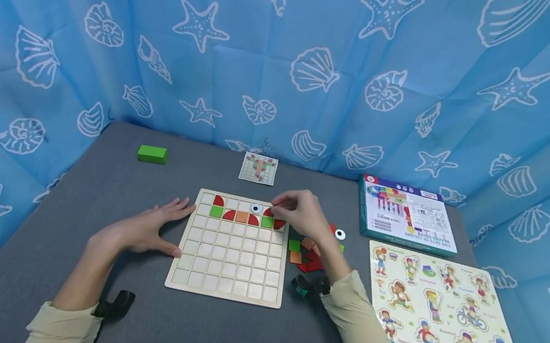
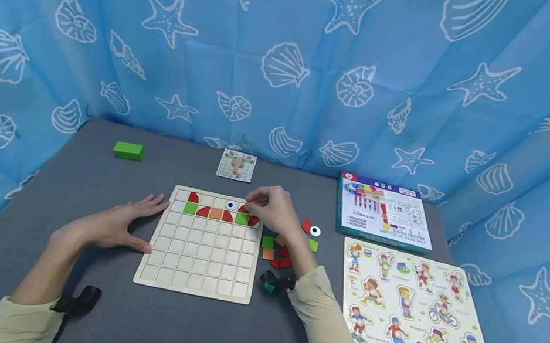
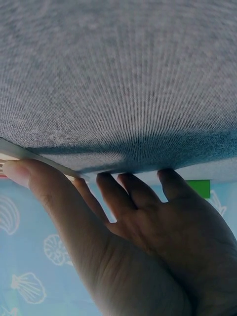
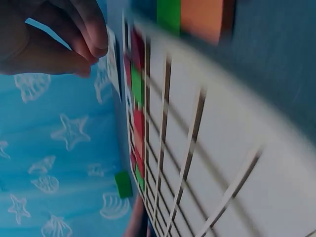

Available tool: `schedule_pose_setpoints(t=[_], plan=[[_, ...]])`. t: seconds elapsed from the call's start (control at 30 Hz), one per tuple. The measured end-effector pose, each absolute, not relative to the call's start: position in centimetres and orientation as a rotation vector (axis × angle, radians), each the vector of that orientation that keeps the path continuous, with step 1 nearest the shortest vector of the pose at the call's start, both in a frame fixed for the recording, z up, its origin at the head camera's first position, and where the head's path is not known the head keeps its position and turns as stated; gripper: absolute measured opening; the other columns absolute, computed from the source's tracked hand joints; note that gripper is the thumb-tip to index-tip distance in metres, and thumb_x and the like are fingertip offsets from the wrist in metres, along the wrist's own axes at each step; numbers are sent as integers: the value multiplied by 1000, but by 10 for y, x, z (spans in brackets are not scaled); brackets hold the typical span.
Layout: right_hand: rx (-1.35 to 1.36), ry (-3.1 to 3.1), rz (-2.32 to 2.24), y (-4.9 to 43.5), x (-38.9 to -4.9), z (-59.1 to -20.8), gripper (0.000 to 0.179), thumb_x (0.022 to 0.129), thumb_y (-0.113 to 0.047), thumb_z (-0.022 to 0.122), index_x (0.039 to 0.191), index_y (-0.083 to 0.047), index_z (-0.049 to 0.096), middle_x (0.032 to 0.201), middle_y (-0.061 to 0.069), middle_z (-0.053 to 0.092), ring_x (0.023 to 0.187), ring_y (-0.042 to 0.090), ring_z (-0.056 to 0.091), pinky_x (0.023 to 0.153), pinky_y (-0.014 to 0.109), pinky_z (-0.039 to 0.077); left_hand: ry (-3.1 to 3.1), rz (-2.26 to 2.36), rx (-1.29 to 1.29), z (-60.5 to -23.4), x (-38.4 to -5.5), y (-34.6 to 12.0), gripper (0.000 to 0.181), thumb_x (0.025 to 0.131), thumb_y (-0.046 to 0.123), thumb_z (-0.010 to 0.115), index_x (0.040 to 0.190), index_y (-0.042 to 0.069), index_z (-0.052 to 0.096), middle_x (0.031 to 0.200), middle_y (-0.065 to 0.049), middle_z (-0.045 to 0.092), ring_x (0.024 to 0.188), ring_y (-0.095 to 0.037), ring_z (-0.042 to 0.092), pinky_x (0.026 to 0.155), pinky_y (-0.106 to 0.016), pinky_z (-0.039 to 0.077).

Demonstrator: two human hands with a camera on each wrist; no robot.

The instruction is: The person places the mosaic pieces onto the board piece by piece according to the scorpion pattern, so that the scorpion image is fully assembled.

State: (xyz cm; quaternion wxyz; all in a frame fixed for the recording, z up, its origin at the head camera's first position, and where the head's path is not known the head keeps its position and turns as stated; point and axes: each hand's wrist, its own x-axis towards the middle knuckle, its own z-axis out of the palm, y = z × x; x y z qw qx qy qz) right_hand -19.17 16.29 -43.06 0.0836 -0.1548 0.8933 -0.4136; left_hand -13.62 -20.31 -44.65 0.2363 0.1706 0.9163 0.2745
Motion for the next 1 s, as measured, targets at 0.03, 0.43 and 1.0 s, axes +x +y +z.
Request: schedule_pose_setpoints(t=[0.03, 0.43, 1.0], plan=[[-456, 2674, -1223, 171, -190, -430, 14, 101, -13, 77, 111, -5, 82, 106, 13, 84, 95, 24, 80, 85, 37, 66, 2515, 750, 469, -446, -136, -203, 113, 84, 34, 95, 172, 11, 29, 180, -28, 15, 168, -53, 11, 132, -78, 11], [-439, 2836, -845, 259, -172, -427, 22, 97, -3, 75, 118, 2, 79, 109, 18, 81, 96, 28, 74, 88, 49, 63, 2516, 751, 468, -447, -135, -203, 114, 85, 39, 94, 173, 10, 27, 180, -28, 14, 168, -53, 12, 131, -79, 12], [-507, 2830, -848, 284, -172, -436, 18, 95, -3, 81, 112, -1, 82, 106, 17, 75, 90, 20, 67, 76, 24, 54, 2516, 744, 468, -446, -135, -204, 114, 85, 40, 94, 173, 10, 27, 180, -28, 14, 168, -53, 12, 131, -79, 13]])
